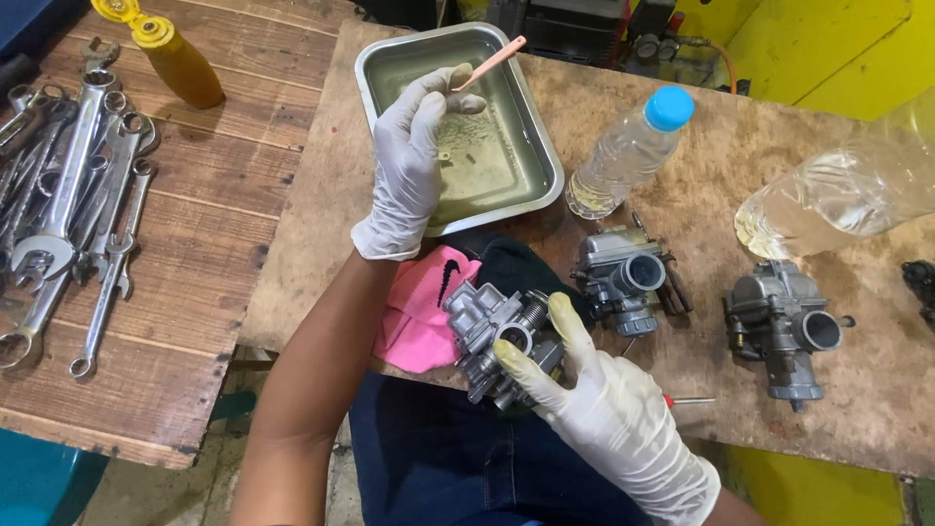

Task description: The person uses a screwdriver to adjust and disassemble a carburetor on a wooden workbench. They remove a small internal component, place it in a tray, and then handle several other carburetors, inspecting and rotating them.

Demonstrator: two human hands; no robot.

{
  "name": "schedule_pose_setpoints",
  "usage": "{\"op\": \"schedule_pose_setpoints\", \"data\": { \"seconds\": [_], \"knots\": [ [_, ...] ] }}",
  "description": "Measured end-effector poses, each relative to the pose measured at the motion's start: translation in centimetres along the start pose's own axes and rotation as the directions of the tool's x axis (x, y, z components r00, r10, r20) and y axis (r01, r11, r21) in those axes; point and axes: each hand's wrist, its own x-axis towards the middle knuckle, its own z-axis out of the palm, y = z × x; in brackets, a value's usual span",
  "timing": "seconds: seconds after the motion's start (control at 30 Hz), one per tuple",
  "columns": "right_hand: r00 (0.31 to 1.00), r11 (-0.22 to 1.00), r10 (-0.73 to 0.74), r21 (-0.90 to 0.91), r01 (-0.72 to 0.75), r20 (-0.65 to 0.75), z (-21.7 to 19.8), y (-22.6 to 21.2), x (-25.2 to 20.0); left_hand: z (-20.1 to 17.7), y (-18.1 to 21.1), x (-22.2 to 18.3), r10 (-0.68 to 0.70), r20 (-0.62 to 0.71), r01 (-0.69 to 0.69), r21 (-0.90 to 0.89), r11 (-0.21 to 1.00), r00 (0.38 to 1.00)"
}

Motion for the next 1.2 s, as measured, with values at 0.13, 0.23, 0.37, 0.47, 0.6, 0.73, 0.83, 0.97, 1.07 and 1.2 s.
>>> {"op": "schedule_pose_setpoints", "data": {
  "seconds": [0.13,0.23,0.37,0.47,0.6,0.73,0.83,0.97,1.07,1.2],
  "knots": [
    [0.999,0.993,-0.001,0.115,-0.004,0.047,-0.6,0.6,0.5,0.3,-0.2,-0.2,0.001,0.015,0.0,-0.038,0.999,1.0],
    [0.996,0.991,0.049,0.117,-0.057,0.071,0.0,0.6,0.5,0.2,-0.3,-0.2,0.008,0.016,-0.007,-0.021,1.0,1.0],
    [0.994,0.994,0.106,0.014,-0.106,0.023,0.3,0.4,1.0,0.2,0.1,-0.2,-0.01,0.018,0.011,-0.024,1.0,1.0],
    [0.987,0.987,0.157,0.023,-0.158,0.036,0.8,0.1,0.8,0.2,-0.2,-0.2,-0.002,0.016,0.002,-0.011,1.0,1.0],
    [0.981,0.979,0.196,0.053,-0.196,0.006,0.6,-0.1,0.8,0.2,0.2,-0.3,-0.02,0.017,0.021,-0.023,1.0,1.0],
    [0.973,0.972,0.232,0.019,-0.232,0.015,0.8,-0.6,0.7,0.2,0.1,-0.2,-0.006,0.022,0.006,-0.029,1.0,1.0],
    [0.969,0.969,0.248,0.01,-0.248,0.006,0.8,-0.9,1.0,0.2,0.1,-0.2,-0.006,0.017,0.006,-0.035,0.999,1.0],
    [0.961,0.96,0.277,-0.03,-0.277,-0.026,0.6,-1.6,1.7,0.2,-0.1,-0.2,0.001,0.016,-0.001,-0.039,0.999,1.0],
    [0.954,0.953,0.299,-0.047,-0.299,-0.008,0.6,-2.0,1.9,0.3,0.3,-0.3,-0.006,0.018,0.007,-0.042,0.999,1.0],
    [0.952,0.952,0.305,-0.039,-0.304,0.038,0.1,-2.7,2.5,0.3,0.5,-0.3,-0.006,0.011,0.006,-0.03,1.0,1.0]
  ]
}}
